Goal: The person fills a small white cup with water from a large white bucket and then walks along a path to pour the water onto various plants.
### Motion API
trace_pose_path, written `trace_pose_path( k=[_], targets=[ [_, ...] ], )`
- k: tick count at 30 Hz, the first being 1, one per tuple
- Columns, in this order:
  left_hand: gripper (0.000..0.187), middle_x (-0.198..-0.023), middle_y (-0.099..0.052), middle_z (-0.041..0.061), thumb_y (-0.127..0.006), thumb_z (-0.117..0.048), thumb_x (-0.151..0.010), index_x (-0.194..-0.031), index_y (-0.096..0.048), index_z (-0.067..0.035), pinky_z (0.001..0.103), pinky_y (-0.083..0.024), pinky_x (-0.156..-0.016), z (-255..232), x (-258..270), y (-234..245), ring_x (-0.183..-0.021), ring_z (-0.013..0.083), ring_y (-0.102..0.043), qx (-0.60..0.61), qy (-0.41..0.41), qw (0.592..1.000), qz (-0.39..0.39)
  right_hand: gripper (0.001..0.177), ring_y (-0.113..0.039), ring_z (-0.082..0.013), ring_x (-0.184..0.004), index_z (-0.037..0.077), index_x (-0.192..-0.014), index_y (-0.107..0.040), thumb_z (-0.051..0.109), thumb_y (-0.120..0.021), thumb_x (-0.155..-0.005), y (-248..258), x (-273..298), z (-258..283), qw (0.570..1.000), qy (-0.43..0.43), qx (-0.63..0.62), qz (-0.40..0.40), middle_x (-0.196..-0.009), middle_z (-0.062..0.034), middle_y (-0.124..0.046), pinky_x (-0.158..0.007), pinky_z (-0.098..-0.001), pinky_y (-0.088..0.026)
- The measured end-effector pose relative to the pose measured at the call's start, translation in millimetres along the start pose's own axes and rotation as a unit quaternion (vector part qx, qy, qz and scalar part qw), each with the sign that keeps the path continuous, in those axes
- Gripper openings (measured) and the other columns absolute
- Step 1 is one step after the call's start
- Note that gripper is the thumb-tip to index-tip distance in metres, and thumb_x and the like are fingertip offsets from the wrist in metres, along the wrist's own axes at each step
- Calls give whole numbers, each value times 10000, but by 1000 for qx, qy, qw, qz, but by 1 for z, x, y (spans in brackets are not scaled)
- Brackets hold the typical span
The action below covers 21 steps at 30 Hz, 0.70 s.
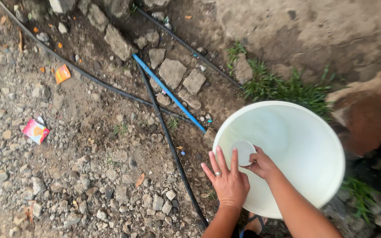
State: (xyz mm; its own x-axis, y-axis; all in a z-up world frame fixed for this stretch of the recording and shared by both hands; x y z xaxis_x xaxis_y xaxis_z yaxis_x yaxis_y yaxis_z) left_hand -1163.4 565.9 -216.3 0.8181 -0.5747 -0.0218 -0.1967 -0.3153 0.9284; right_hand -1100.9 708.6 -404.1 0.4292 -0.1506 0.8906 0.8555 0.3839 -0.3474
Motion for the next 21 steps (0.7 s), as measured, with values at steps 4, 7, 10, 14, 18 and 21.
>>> trace_pose_path(
  k=[4, 7, 10, 14, 18, 21],
  targets=[
    [949, -1631, -106, 283, -699, -196, -701, -1561, -304, -132, 737, 41, -1130, -7, -5, 20, -1496, 526, -22, 73, -2, 996, 56, 862, -578, -380, -1197, 79, -1471, -386, -140, -455, -640, -14, 60, 23, 999, 33, -9, 21, -1356, -188, -515, -925, -627, -566],
    [1021, -1651, -48, 268, -700, -179, -700, -1585, -195, -118, 725, 79, -1135, -15, -6, 34, -1509, 522, 36, 100, 18, 989, 111, 833, -577, -409, -1201, 97, -1466, -360, -115, -484, -671, -20, 105, 33, 998, 46, -35, 14, -1358, -198, -512, -927, -634, -551],
    [1066, -1677, -30, 260, -683, -148, -699, -1611, -132, -103, 702, 71, -1170, -23, -4, 56, -1548, 493, 45, 134, -1, 981, 142, 818, -574, -420, -1204, 102, -1461, -370, -108, -495, -681, -22, 153, 40, 996, 58, -61, 9, -1352, -202, -506, -936, -638, -553],
    [1093, -1667, -36, 296, -705, -173, -701, -1606, -101, -67, 685, 17, -1181, -44, 8, 100, -1557, 457, 13, 200, -77, 965, 150, 809, -579, -405, -1216, 101, -1456, -394, -105, -507, -683, -19, 225, 51, 992, 76, -93, 24, -1359, -209, -501, -955, -618, -570],
    [1078, -1660, -44, 309, -725, -184, -721, -1605, -120, -65, 669, -4, -1188, -82, 18, 139, -1553, 470, -6, 209, -138, 955, 162, 803, -582, -403, -1208, 121, -1449, -410, -96, -506, -682, -12, 289, 63, 989, 93, -113, 5, -1341, -210, -510, -951, -612, -577],
    [1071, -1649, -68, 312, -746, -215, -737, -1598, -130, -54, 662, -20, -1195, -110, 28, 161, -1548, 477, -46, 224, -189, 941, 170, 791, -596, -378, -1188, 133, -1432, -427, -98, -510, -680, -1, 326, 66, 984, 110, -138, -2, -1326, -191, -530, -943, -613, -575]
  ],
)
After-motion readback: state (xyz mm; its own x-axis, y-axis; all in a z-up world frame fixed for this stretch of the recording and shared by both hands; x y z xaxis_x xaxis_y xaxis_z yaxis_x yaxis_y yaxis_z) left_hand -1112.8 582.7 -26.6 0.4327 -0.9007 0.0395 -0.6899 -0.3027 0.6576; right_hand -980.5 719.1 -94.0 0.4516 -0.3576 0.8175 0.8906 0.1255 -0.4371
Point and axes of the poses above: each hand's wrist, its own x-axis away from the middle knuckle, its own y-axis out of the back of the hand, z = x × y, the point moved 2 cm from there along -x, towards the middle knuckle
